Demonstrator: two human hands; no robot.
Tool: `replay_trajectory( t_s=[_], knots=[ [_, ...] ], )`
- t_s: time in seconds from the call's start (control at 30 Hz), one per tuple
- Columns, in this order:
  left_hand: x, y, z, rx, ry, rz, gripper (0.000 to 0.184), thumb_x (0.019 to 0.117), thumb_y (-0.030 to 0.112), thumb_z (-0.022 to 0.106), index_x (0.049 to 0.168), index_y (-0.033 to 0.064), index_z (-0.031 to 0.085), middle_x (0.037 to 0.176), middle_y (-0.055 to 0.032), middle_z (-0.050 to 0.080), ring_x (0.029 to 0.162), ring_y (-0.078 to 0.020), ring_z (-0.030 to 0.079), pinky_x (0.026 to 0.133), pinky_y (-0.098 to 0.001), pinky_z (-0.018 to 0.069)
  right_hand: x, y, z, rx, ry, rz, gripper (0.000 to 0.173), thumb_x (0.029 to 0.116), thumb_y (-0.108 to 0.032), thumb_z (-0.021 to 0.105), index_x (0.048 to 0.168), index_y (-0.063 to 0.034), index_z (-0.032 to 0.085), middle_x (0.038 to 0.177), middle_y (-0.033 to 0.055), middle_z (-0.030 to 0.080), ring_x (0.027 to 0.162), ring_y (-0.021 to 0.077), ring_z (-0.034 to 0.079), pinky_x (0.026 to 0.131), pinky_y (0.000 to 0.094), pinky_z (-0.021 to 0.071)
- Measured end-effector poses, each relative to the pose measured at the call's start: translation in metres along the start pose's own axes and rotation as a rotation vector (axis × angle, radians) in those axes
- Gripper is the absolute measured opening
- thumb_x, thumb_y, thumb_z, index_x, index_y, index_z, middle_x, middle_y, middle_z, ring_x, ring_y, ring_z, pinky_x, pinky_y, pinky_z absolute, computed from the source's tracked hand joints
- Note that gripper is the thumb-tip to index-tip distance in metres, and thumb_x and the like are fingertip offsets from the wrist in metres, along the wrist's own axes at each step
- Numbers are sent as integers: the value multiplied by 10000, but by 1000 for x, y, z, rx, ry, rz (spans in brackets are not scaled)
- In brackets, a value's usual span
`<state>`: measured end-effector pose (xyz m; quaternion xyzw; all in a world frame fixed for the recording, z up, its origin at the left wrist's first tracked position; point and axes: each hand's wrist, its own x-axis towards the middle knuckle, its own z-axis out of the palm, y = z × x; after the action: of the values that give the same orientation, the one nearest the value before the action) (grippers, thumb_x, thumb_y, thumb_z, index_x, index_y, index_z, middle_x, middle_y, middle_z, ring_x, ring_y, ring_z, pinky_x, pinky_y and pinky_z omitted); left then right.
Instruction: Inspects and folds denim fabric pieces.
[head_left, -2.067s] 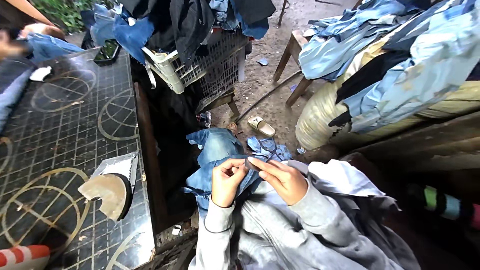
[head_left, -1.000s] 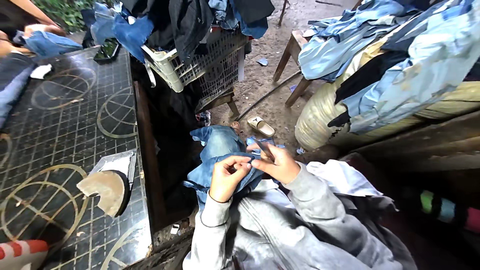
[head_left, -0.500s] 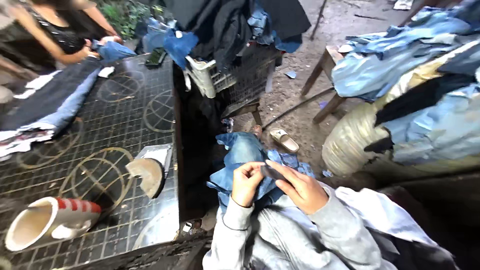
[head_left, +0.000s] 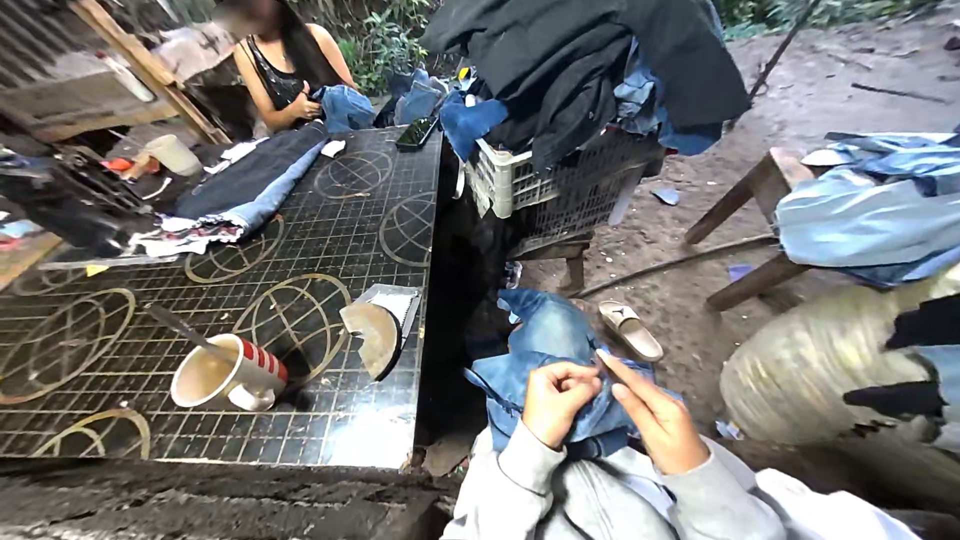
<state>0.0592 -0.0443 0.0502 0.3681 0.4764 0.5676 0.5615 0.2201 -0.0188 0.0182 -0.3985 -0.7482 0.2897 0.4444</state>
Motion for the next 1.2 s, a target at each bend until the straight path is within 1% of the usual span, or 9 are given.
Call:
replay_trajectory(
  t_s=[0.1,0.2,0.4,0.63,0.73,0.8,0.93,1.07,1.2],
  knots=[
    [4,4,-5,44,-29,11,128,893,-23,636,991,-47,716,785,27,698,713,29,623,712,-170,527,8,-1,-3,138,-49,65,620,1055,-442,452,1445,34,523,804,-26,619,645,-70,505,626,115,451],
    [9,5,-7,103,-83,70,129,892,-10,642,986,-48,721,774,32,678,699,39,599,695,-159,511,17,-3,-6,161,-97,108,705,992,-526,531,1432,26,532,748,-64,584,603,-83,465,592,114,439],
    [21,7,-10,197,-135,157,140,893,19,642,980,-66,711,773,22,654,704,47,574,693,-147,490,40,-7,-6,221,-41,271,157,870,-222,682,833,-72,653,671,-157,553,594,-129,474,573,79,411],
    [31,10,-25,315,-157,236,160,922,66,653,953,-77,716,844,-46,718,774,24,643,754,-181,539,70,-17,-12,247,-20,318,160,970,-135,564,855,-46,630,703,-129,534,595,-106,459,574,105,401],
    [35,9,-35,296,-172,256,146,930,46,618,946,-67,708,875,-16,721,806,41,651,785,-171,548,69,-1,-17,146,-25,255,323,1013,-200,532,1155,54,670,967,37,711,775,-24,592,734,185,504],
    [37,11,-38,302,-180,252,138,919,51,627,924,-56,714,874,-4,722,806,49,649,783,-160,544,68,5,-23,60,-33,186,513,998,-317,559,1312,87,596,865,24,640,690,-17,508,669,184,465],
    [39,15,-37,348,-214,234,138,902,90,663,884,-29,731,847,14,706,784,62,626,746,-137,520,70,-4,-34,137,-164,113,502,914,-377,695,1194,39,683,702,-112,526,600,-94,394,575,105,368],
    [38,23,-35,414,-284,216,157,878,125,711,913,-26,733,845,2,713,762,51,631,726,-147,528,77,-6,-31,132,-214,134,219,910,-192,668,938,18,723,745,-42,604,635,-77,435,603,113,379],
    [31,25,-69,740,-279,182,272,874,240,731,990,-6,752,918,-85,747,816,-115,696,779,-347,570,76,6,-35,101,-115,243,168,919,-159,643,935,2,691,704,-93,551,607,-79,432,596,124,387]
  ],
)
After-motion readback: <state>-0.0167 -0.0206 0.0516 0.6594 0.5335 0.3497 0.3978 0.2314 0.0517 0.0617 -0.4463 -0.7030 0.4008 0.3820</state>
